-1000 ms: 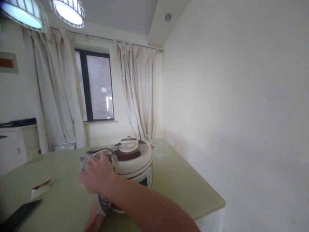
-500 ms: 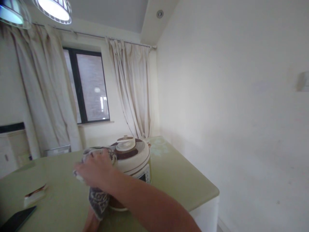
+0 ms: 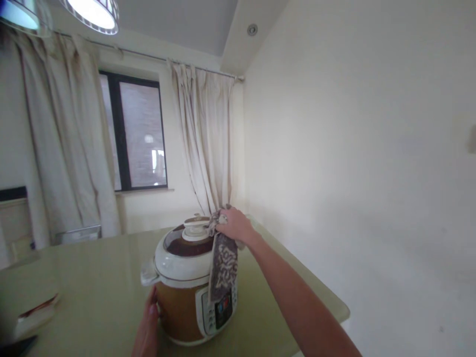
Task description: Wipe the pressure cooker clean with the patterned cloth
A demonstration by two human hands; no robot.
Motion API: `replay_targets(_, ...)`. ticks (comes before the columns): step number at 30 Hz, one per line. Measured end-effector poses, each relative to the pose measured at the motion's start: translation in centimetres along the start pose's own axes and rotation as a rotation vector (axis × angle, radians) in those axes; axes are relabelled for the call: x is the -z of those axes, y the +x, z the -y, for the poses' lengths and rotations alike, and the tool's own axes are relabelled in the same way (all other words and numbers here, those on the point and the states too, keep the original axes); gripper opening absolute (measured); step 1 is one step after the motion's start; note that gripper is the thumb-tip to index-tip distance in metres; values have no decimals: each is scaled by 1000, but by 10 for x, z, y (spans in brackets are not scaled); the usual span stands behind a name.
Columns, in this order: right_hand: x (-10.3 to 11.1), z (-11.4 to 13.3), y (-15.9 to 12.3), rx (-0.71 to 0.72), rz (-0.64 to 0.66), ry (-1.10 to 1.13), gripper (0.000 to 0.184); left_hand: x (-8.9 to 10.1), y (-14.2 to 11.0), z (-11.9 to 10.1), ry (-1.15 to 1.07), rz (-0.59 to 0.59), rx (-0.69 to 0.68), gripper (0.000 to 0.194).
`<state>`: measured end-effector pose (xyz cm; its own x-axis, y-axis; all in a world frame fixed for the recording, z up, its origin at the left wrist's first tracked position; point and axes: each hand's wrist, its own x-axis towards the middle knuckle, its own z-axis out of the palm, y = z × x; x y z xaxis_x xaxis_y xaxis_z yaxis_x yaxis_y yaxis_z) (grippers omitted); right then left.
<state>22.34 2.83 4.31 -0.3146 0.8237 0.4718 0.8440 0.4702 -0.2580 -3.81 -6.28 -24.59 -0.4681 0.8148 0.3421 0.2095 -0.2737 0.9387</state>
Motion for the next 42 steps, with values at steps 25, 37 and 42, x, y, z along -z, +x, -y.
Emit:
replay_targets(25,-37,-38,-43,-6,-309,503,46,0,-5,-27,89,15,-51,78)
replay_targets(37,-169,18,-214,274,-598,21,60,2,-4,-24,91,65,-73,79)
replay_targets(42,-92,19,-144,178,-570,175,55,2,-3,-19,77,46,-35,81)
